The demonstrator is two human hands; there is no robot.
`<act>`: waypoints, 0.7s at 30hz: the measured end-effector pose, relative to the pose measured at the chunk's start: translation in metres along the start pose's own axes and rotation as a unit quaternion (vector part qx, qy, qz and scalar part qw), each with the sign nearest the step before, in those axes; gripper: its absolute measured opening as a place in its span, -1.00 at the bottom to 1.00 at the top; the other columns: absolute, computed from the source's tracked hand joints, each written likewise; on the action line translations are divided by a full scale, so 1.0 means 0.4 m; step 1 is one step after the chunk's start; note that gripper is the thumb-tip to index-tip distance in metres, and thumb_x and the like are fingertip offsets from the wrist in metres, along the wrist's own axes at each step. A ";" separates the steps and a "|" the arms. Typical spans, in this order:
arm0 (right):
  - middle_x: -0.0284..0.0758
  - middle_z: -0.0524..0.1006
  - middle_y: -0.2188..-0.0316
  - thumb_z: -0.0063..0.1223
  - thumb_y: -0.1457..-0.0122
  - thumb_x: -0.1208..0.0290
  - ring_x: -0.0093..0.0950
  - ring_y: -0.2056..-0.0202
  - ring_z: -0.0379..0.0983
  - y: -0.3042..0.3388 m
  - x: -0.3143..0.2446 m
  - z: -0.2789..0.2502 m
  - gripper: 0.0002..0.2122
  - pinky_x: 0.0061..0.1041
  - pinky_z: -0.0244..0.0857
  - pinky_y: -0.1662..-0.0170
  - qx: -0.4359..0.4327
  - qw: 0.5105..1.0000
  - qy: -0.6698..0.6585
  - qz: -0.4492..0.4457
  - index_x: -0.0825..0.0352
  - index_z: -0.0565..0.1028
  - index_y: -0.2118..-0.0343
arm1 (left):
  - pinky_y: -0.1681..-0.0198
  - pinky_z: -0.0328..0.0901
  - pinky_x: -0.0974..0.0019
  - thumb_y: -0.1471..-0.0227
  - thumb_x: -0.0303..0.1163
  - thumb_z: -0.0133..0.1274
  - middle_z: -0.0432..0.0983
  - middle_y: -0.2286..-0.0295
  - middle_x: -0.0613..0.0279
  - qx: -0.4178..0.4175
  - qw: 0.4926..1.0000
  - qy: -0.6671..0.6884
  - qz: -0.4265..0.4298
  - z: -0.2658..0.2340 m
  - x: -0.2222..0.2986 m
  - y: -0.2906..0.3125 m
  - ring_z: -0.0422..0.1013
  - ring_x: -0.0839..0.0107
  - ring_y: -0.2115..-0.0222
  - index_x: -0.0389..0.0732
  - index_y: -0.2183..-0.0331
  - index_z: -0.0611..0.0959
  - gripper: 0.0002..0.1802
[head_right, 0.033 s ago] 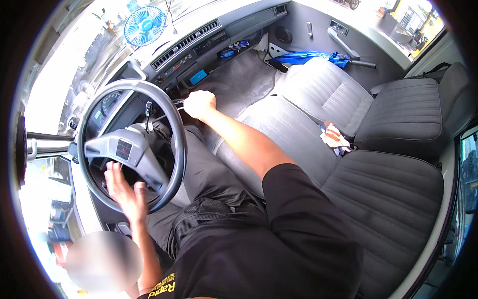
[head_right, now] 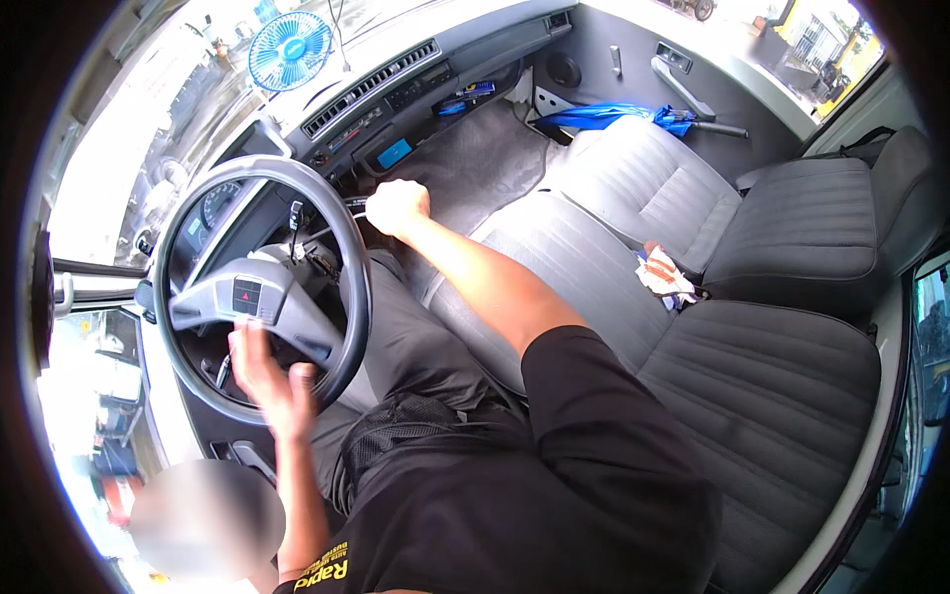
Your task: The person enters a white van, inserts the key into the ignition, starts the engine, and drives the vehicle forward through a service bay area. The person steers and shifts gears while maneuvering the van.
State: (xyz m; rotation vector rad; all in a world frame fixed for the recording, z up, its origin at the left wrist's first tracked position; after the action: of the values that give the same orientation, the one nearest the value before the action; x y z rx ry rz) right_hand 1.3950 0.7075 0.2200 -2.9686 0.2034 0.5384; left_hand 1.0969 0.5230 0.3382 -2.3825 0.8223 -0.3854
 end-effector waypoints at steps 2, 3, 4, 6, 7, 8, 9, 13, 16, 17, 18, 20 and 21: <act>-0.20 0.76 0.24 -0.02 -0.24 0.28 -0.23 0.19 0.74 -0.009 0.005 0.011 -0.70 -0.19 0.60 0.14 0.006 1.000 0.010 -0.003 0.22 0.78 0.28 | -0.45 -0.20 -0.26 -0.14 0.30 0.12 0.12 -0.41 -0.11 -0.078 0.992 0.095 0.027 0.106 0.156 -0.016 -0.07 -0.14 -0.46 -0.14 -0.39 0.32 0.01; -0.22 0.76 0.25 -0.01 -0.24 0.27 -0.25 0.21 0.74 -0.014 0.017 0.019 -0.70 -0.21 0.60 0.15 0.007 1.000 0.010 0.010 0.21 0.78 0.28 | -0.44 -0.19 -0.26 -0.11 0.28 0.16 0.12 -0.40 -0.12 -0.130 0.984 0.108 0.061 0.168 0.226 -0.050 -0.07 -0.13 -0.46 -0.12 -0.38 0.35 0.00; -0.23 0.76 0.27 -0.01 -0.24 0.27 -0.27 0.23 0.74 -0.022 0.024 0.028 -0.71 -0.22 0.60 0.16 0.008 1.000 0.007 0.013 0.20 0.78 0.27 | -0.44 -0.16 -0.24 -0.17 0.30 0.09 0.14 -0.39 -0.13 -0.109 0.976 0.162 0.096 0.193 0.289 -0.106 -0.05 -0.16 -0.45 -0.14 -0.36 0.37 -0.04; -0.23 0.71 0.09 0.01 -0.28 0.19 -0.28 0.03 0.65 -0.033 0.011 0.065 -0.69 -0.24 0.52 -0.02 -0.025 0.995 0.085 -0.045 0.21 0.71 0.12 | -0.43 -0.12 -0.22 -0.22 0.25 0.07 0.16 -0.38 -0.09 -0.065 0.967 0.188 0.157 0.244 0.359 -0.269 -0.01 -0.16 -0.44 -0.12 -0.32 0.42 -0.14; -0.24 0.65 -0.07 -0.02 -0.32 0.13 -0.30 -0.15 0.56 -0.031 0.000 0.078 -0.62 -0.27 0.44 -0.18 -0.024 0.987 0.137 -0.083 0.22 0.65 -0.03 | -0.43 -0.11 -0.23 -0.22 0.18 0.13 0.18 -0.38 -0.04 -0.030 0.965 0.183 0.187 0.260 0.377 -0.357 0.00 -0.14 -0.44 -0.10 -0.30 0.45 -0.20; -0.21 0.70 0.13 0.05 -0.26 0.16 -0.25 0.07 0.65 -0.023 -0.013 0.012 -0.70 -0.22 0.53 0.02 0.116 0.986 0.045 -0.107 0.22 0.70 0.16 | -0.41 -0.06 -0.22 -0.22 0.09 0.16 0.25 -0.35 -0.02 0.021 0.970 0.169 0.172 0.268 0.361 -0.454 0.08 -0.12 -0.41 -0.10 -0.26 0.49 -0.28; -0.20 0.72 0.24 0.07 -0.23 0.20 -0.21 0.18 0.69 -0.017 -0.009 0.002 -0.74 -0.18 0.57 0.13 0.141 0.984 0.027 -0.108 0.22 0.73 0.26 | -0.40 -0.02 -0.21 -0.23 0.00 0.19 0.32 -0.31 0.01 0.050 0.977 0.147 0.149 0.280 0.331 -0.551 0.15 -0.10 -0.38 -0.10 -0.22 0.53 -0.36; -0.20 0.75 0.31 0.03 -0.16 0.32 -0.15 0.26 0.73 -0.003 0.005 -0.013 -0.75 -0.14 0.60 0.23 0.122 0.991 0.021 -0.055 0.25 0.76 0.39 | -0.06 0.40 -0.06 -0.20 -0.07 0.19 0.70 0.12 -0.04 0.082 0.994 0.052 -0.048 0.263 0.003 -0.830 0.60 -0.04 0.07 -0.14 0.01 0.69 -0.56; -0.19 0.75 0.28 0.03 -0.18 0.33 -0.16 0.22 0.73 -0.007 0.004 -0.027 -0.74 -0.15 0.61 0.19 0.063 0.998 0.022 -0.007 0.25 0.77 0.33 | 0.03 0.46 -0.06 -0.28 -0.10 -0.01 0.71 0.21 -0.10 0.044 0.994 0.014 -0.103 0.262 -0.166 -0.869 0.63 -0.08 0.15 -0.14 0.11 0.74 -0.61; -0.18 0.75 0.27 0.03 -0.19 0.33 -0.16 0.21 0.73 -0.007 -0.004 -0.031 -0.74 -0.16 0.60 0.18 0.045 0.998 0.031 -0.013 0.26 0.77 0.32 | 0.02 0.45 -0.06 -0.29 -0.11 -0.08 0.71 0.20 -0.11 0.030 0.992 -0.014 -0.120 0.264 -0.202 -0.869 0.62 -0.08 0.13 -0.13 0.13 0.75 -0.59; -0.18 0.75 0.25 0.03 -0.19 0.33 -0.16 0.19 0.73 0.000 -0.012 -0.033 -0.74 -0.16 0.60 0.16 0.038 0.998 0.041 -0.018 0.26 0.77 0.31 | 0.00 0.43 -0.11 -0.32 -0.01 -0.12 0.70 0.18 -0.13 -0.004 0.991 -0.018 -0.134 0.279 -0.223 -0.869 0.60 -0.13 0.11 -0.11 0.09 0.74 -0.52; -0.19 0.75 0.24 0.03 -0.20 0.34 -0.17 0.18 0.73 0.003 -0.012 -0.036 -0.74 -0.16 0.61 0.15 0.021 0.999 0.032 -0.011 0.26 0.77 0.30 | -0.01 0.43 -0.12 -0.32 0.01 -0.13 0.70 0.17 -0.13 -0.048 0.992 -0.060 -0.103 0.302 -0.198 -0.862 0.61 -0.14 0.11 -0.10 0.08 0.74 -0.51; -0.20 0.75 0.23 0.03 -0.20 0.34 -0.17 0.18 0.73 0.003 -0.008 -0.037 -0.74 -0.16 0.61 0.15 0.019 0.999 0.030 -0.003 0.26 0.77 0.30 | -0.02 0.43 -0.12 -0.32 0.02 -0.14 0.70 0.17 -0.14 -0.067 0.991 -0.081 -0.086 0.313 -0.172 -0.862 0.61 -0.14 0.11 -0.09 0.08 0.74 -0.50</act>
State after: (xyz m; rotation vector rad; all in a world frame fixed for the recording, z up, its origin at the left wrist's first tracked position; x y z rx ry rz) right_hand 1.3968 0.7047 0.2349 -2.9487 0.2079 0.4413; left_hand 1.2598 0.8414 0.4445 -2.5792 0.5879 -0.2068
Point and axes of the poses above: each hand's wrist, its own y-axis away from the middle knuckle, its own z-axis out of the palm, x = y × z, the point moved 10 cm from there along -y, towards the middle knuckle
